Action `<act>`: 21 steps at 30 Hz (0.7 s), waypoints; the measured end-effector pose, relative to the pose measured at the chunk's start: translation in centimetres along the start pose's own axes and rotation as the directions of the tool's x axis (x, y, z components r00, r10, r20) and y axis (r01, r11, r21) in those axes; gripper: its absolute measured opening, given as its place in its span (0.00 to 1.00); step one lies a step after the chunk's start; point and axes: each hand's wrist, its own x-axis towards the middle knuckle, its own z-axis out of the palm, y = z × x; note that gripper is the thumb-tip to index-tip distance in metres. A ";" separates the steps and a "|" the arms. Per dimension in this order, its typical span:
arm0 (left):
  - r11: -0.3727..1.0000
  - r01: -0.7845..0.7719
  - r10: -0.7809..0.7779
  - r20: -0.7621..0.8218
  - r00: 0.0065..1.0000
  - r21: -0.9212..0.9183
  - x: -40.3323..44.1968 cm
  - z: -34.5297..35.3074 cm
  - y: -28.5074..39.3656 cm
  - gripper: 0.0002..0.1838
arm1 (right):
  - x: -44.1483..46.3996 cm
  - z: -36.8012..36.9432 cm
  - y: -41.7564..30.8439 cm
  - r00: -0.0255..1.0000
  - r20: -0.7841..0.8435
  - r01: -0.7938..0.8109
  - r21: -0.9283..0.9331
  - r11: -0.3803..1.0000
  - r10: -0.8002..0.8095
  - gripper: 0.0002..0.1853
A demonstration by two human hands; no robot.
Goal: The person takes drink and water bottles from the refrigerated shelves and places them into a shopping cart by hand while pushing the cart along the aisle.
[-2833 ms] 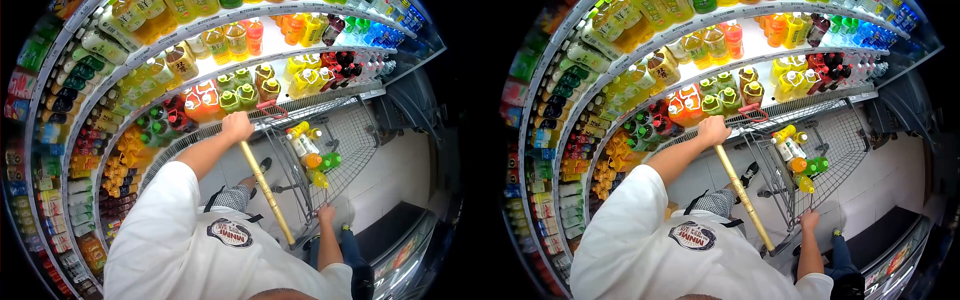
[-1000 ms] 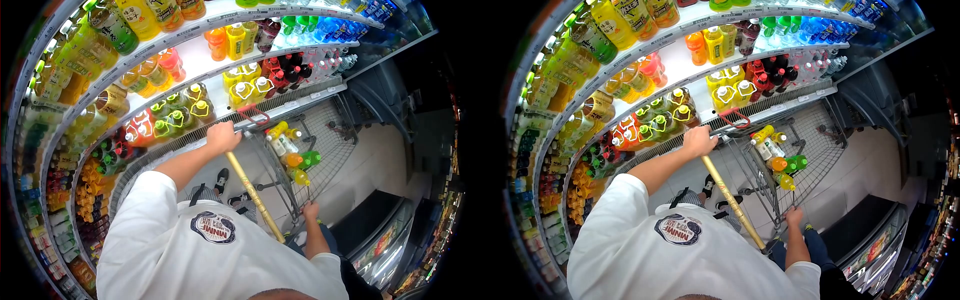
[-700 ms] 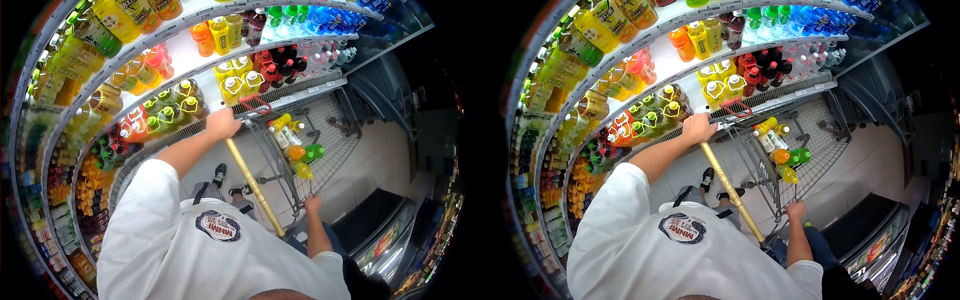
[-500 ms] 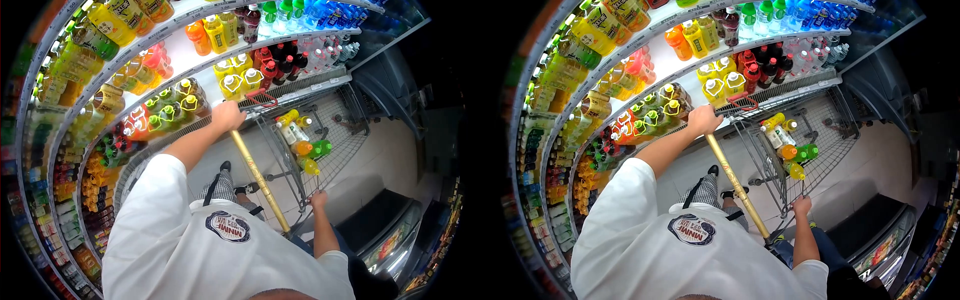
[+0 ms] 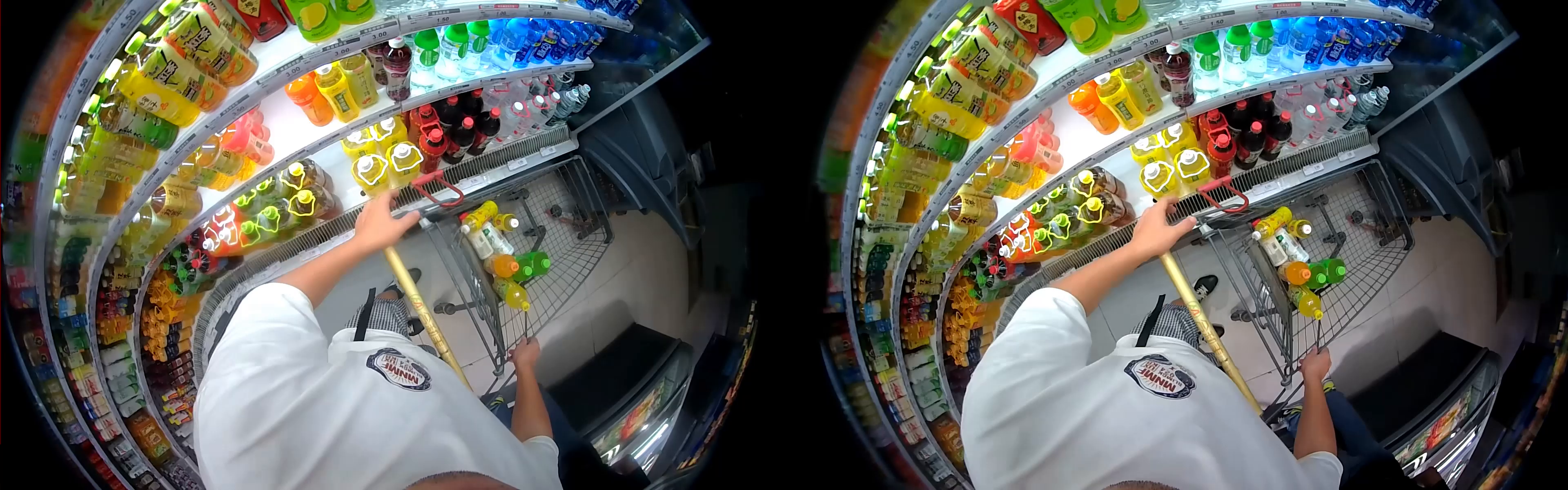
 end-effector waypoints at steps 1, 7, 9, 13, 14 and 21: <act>0.965 0.125 -0.111 0.072 0.991 -0.232 1.1 -0.2 -0.1 0.45 | 0.4 0.0 0.3 1.000 0.003 0.001 0.013 1.000 -0.001 0.12; 0.976 -0.135 0.063 -0.365 0.929 -0.174 12.2 -2.8 -0.1 0.41 | 1.6 0.9 2.3 0.995 -0.022 0.096 0.041 0.995 -0.095 0.10; 0.970 -0.220 0.146 -0.471 0.870 -0.105 16.4 -2.8 1.7 0.42 | 1.1 0.5 1.5 0.997 -0.035 0.076 0.045 0.996 -0.074 0.10; 0.963 -0.243 0.102 -0.682 0.724 -0.113 24.4 -1.0 4.4 0.43 | 1.2 0.1 1.0 0.996 -0.041 0.077 -0.012 0.997 -0.077 0.09; 0.964 -0.220 0.048 -0.709 0.703 -0.152 25.4 -0.3 4.4 0.43 | 2.3 1.0 2.1 0.997 -0.029 0.076 0.015 0.997 -0.075 0.10; 0.959 -0.168 -0.059 -0.744 0.665 -0.226 30.5 0.5 5.0 0.41 | 2.5 1.2 2.7 0.998 -0.026 0.062 -0.010 0.998 -0.062 0.10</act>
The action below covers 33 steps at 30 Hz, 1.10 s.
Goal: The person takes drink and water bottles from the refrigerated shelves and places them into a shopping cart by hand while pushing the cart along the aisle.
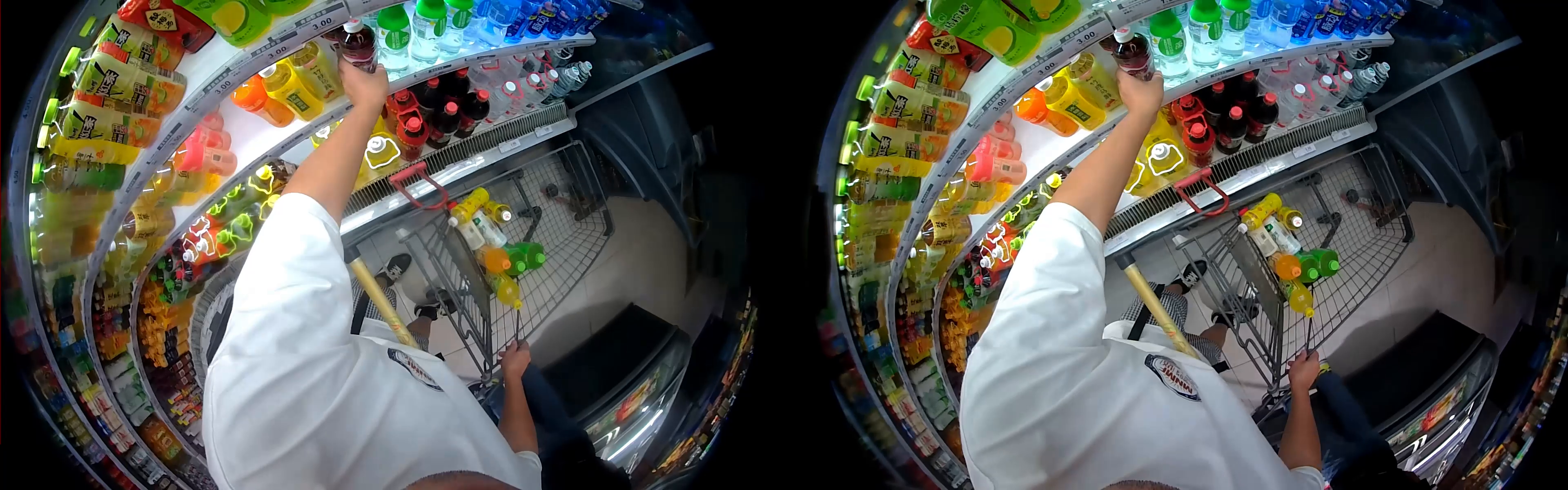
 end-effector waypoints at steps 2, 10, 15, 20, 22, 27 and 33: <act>0.998 0.057 -0.057 -0.028 0.998 -0.003 -0.3 0.3 0.2 0.39 | 0.7 0.4 1.1 0.999 -0.015 0.029 -0.027 0.999 -0.029 0.10; 0.936 -0.205 0.218 0.015 0.976 -0.285 -3.4 -3.9 1.2 0.29 | -0.5 -0.1 -0.2 0.998 -0.039 0.054 -0.081 0.995 -0.057 0.12; 0.872 -0.144 0.269 0.213 0.939 -0.468 -8.1 -10.0 4.1 0.26 | -0.2 0.0 -1.2 0.998 -0.047 0.042 -0.141 0.989 -0.049 0.13; 0.801 0.148 0.139 0.420 0.897 -0.580 -13.3 -15.9 7.6 0.25 | 1.1 -0.2 -0.4 0.996 -0.055 0.058 -0.224 0.973 -0.072 0.14; 0.768 0.202 0.143 0.470 0.871 -0.608 -14.9 -17.1 7.9 0.24 | 3.2 0.7 2.0 0.987 -0.082 0.105 -0.328 0.939 -0.139 0.15; 0.716 0.382 0.058 0.595 0.802 -0.584 -17.9 -19.2 8.0 0.25 | 2.3 0.1 1.7 0.995 -0.097 0.005 -0.142 0.990 -0.019 0.16; 0.840 0.293 0.085 0.642 0.762 -0.457 -18.9 -21.8 9.0 0.33 | -3.5 -1.1 1.0 0.974 -0.227 -0.002 0.044 0.999 0.012 0.22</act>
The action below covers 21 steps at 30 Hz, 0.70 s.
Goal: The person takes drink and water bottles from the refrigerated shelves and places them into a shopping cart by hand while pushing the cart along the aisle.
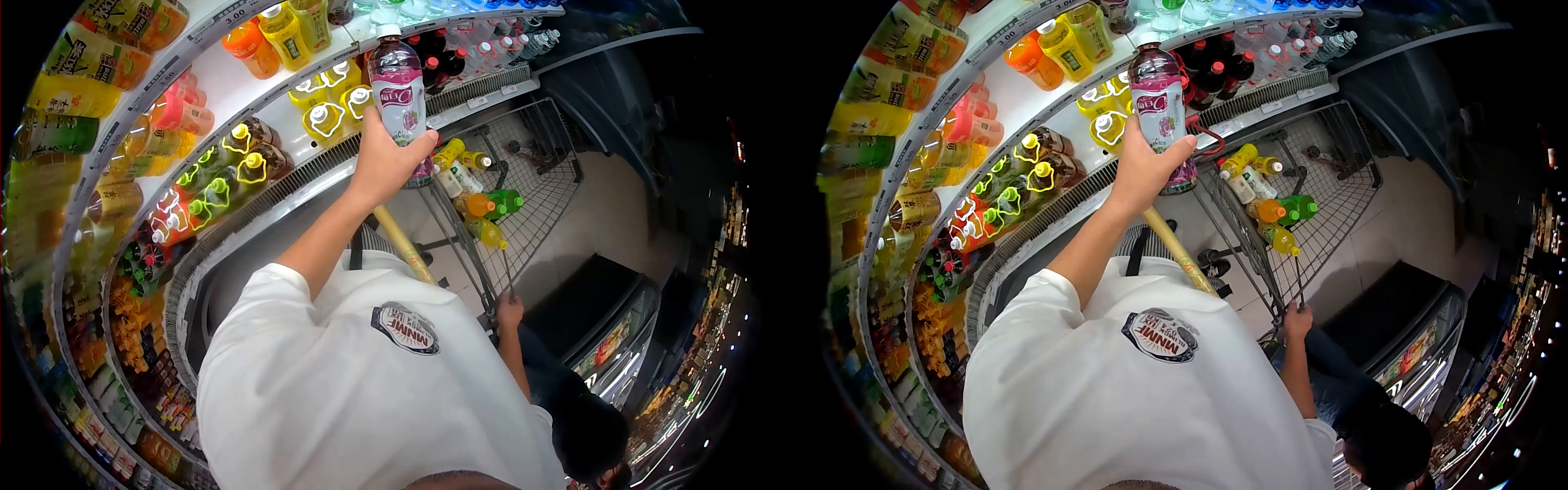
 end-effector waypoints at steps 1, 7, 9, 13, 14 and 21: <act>1.000 -0.005 0.005 0.003 1.000 -0.006 -0.1 0.0 -0.2 0.33 | -0.4 -0.2 1.2 0.998 -0.025 0.046 -0.088 0.995 -0.049 0.23; 0.996 0.004 0.004 0.095 0.995 -0.088 -1.9 0.4 -3.2 0.32 | -6.8 -2.0 -4.5 0.920 0.215 -0.365 0.164 0.916 0.328 0.23; 0.990 0.033 -0.015 0.127 0.992 -0.136 -2.9 0.2 -2.8 0.29 | -7.4 -1.8 -3.7 0.944 0.187 -0.303 0.163 0.939 0.273 0.23; 0.838 0.176 -0.086 0.194 0.977 -0.516 -3.7 -0.5 -3.4 0.27 | -9.6 -1.8 -4.1 0.984 0.112 -0.148 0.057 0.987 0.141 0.28; 0.869 0.181 -0.075 0.240 0.968 -0.461 -3.7 -0.5 -4.0 0.33 | -9.7 -1.5 -3.4 0.987 0.096 -0.129 0.018 0.991 0.127 0.30; 0.795 0.253 -0.107 0.283 0.953 -0.551 -4.5 -0.5 -1.2 0.43 | -8.0 -1.4 -2.4 0.993 0.087 -0.062 -0.217 0.974 0.082 0.40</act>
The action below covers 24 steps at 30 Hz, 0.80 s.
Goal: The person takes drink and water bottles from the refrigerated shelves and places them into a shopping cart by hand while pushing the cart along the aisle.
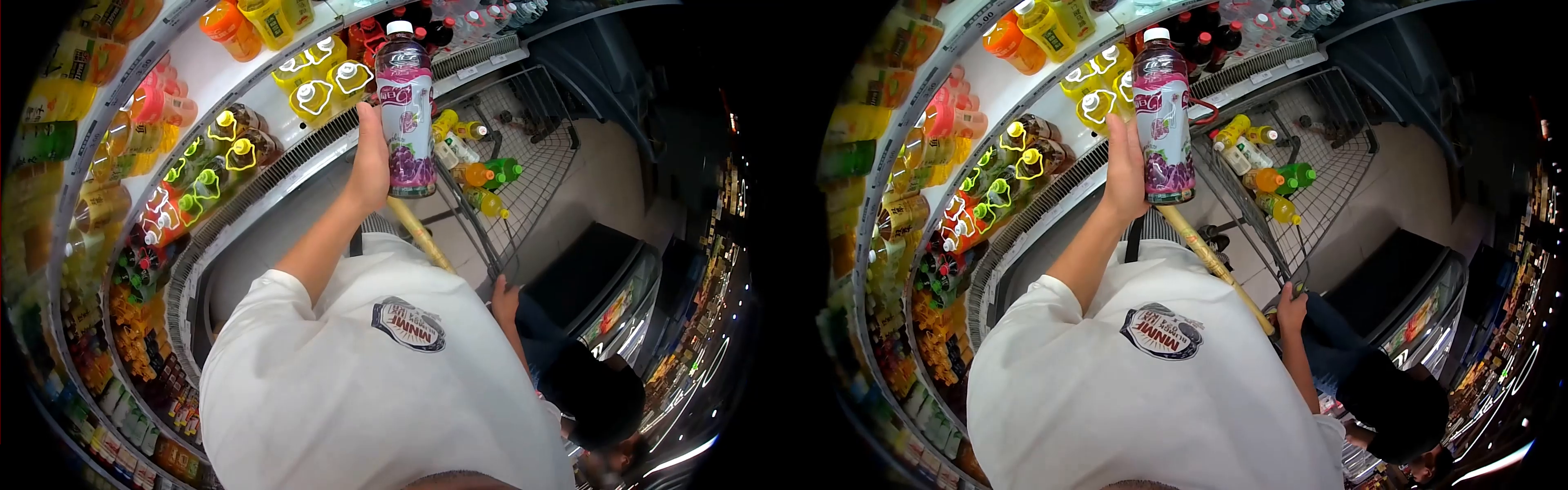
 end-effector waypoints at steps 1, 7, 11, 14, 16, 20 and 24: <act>1.000 0.006 -0.006 0.011 1.000 -0.015 0.0 0.0 0.1 0.44 | -0.1 -0.2 -0.5 1.000 0.013 -0.017 0.020 1.000 0.017 0.40; 0.999 -0.049 0.049 0.002 0.999 0.005 -0.4 -0.1 -0.9 0.48 | -2.0 -0.7 -2.5 0.999 0.022 -0.050 0.040 0.998 0.049 0.40; 0.999 -0.049 0.049 0.024 0.999 0.015 -0.8 -0.2 -0.9 0.48 | 0.3 0.8 0.9 0.998 0.018 -0.055 0.055 0.997 0.054 0.40; 0.999 -0.049 0.048 0.060 0.997 0.021 -0.8 -0.7 -0.5 0.48 | -1.9 -1.0 -2.4 0.992 0.053 -0.121 0.078 0.990 0.117 0.39; 0.998 -0.053 0.051 0.065 0.997 0.019 -0.9 -0.7 -0.1 0.48 | -1.5 -0.6 -1.8 0.997 0.014 -0.082 0.077 0.994 0.081 0.38; 0.998 0.017 -0.014 0.073 0.997 -0.053 -1.8 -0.3 1.4 0.47 | 2.5 2.1 4.2 0.991 -0.117 0.064 0.037 0.997 -0.060 0.35; 0.927 0.183 -0.110 0.231 0.967 -0.326 -2.2 -2.1 0.6 0.44 | 1.2 1.9 2.5 0.994 -0.099 0.050 0.069 0.996 -0.043 0.36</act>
